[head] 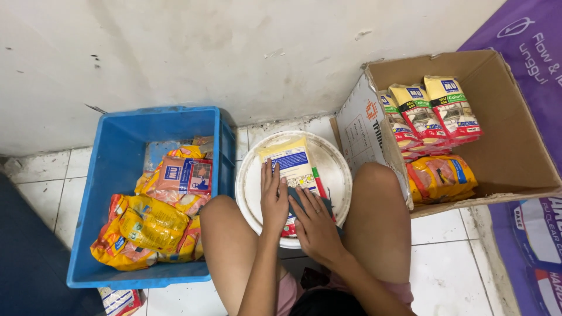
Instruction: Cleaning a package of building material with a cloth while sitting on the floor.
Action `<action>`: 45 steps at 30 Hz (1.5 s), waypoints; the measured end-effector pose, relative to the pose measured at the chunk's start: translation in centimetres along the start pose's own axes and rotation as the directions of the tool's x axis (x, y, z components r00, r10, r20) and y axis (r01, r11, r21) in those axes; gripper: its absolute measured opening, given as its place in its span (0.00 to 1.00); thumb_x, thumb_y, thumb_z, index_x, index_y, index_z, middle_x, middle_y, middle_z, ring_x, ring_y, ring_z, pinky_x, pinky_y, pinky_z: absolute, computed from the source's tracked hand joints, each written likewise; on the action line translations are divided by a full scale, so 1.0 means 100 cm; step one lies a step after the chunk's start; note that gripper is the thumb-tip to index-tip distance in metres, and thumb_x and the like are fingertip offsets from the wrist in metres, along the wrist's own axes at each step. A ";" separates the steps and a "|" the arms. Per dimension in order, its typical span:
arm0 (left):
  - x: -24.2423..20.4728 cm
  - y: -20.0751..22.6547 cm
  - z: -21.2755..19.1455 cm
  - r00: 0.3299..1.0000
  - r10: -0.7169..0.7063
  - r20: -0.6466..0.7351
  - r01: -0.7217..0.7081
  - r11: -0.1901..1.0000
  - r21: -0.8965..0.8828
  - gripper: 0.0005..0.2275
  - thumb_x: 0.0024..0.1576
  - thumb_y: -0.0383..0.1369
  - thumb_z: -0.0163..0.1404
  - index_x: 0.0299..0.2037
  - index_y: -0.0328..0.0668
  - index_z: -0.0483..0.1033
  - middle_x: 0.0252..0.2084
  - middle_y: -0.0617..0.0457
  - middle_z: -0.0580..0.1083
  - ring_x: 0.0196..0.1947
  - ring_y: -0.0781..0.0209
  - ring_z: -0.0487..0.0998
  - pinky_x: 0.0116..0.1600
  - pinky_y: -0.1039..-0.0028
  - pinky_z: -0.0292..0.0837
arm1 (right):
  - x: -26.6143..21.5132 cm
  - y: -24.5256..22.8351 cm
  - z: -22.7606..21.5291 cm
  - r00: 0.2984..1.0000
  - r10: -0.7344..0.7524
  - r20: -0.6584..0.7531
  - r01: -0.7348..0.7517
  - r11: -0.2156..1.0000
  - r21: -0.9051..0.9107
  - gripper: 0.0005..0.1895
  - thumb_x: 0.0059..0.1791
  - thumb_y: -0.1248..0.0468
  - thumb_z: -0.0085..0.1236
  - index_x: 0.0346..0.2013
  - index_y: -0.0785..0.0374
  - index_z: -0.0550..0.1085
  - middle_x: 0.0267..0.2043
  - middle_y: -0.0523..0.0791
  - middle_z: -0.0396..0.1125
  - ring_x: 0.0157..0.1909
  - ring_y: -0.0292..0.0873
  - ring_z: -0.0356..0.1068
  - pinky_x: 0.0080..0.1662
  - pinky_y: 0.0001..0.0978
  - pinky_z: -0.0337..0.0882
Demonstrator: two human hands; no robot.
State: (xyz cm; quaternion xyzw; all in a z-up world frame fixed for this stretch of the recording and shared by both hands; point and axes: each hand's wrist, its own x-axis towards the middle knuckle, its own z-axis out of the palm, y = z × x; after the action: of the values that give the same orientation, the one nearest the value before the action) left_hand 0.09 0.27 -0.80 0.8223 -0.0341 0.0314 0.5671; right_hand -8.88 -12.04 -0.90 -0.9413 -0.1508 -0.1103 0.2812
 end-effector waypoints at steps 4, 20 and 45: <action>-0.001 -0.007 0.002 0.999 0.034 -0.007 -0.034 0.999 0.031 0.22 0.72 0.30 0.44 0.76 0.37 0.63 0.83 0.43 0.54 0.84 0.44 0.46 0.84 0.54 0.40 | 0.007 0.011 -0.015 0.996 0.013 -0.084 0.006 0.977 0.213 0.27 0.59 0.68 0.43 0.75 0.67 0.65 0.80 0.59 0.55 0.80 0.62 0.53 0.75 0.54 0.54; 0.002 0.005 -0.001 0.999 -0.017 -0.049 0.015 0.999 -0.038 0.20 0.72 0.28 0.39 0.73 0.33 0.67 0.82 0.41 0.58 0.83 0.43 0.49 0.84 0.53 0.41 | 0.146 0.060 0.050 0.964 -0.049 -0.262 0.023 0.994 -0.103 0.21 0.55 0.69 0.51 0.63 0.58 0.76 0.69 0.49 0.69 0.75 0.53 0.64 0.74 0.47 0.62; 0.003 -0.010 0.002 0.997 -0.036 -0.063 0.030 0.995 -0.096 0.19 0.73 0.30 0.39 0.72 0.39 0.70 0.81 0.45 0.59 0.83 0.45 0.50 0.84 0.53 0.42 | 0.108 0.044 0.039 0.967 0.008 -0.254 -0.037 0.993 -0.109 0.21 0.58 0.56 0.57 0.65 0.54 0.75 0.72 0.46 0.65 0.77 0.51 0.61 0.74 0.46 0.59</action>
State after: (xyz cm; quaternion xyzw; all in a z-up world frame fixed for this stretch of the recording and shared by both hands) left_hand 0.43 0.45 -1.72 0.7935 -0.0038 0.0470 0.6068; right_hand 3.14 -10.96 -3.08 -0.9355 -0.0965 -0.2348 0.2459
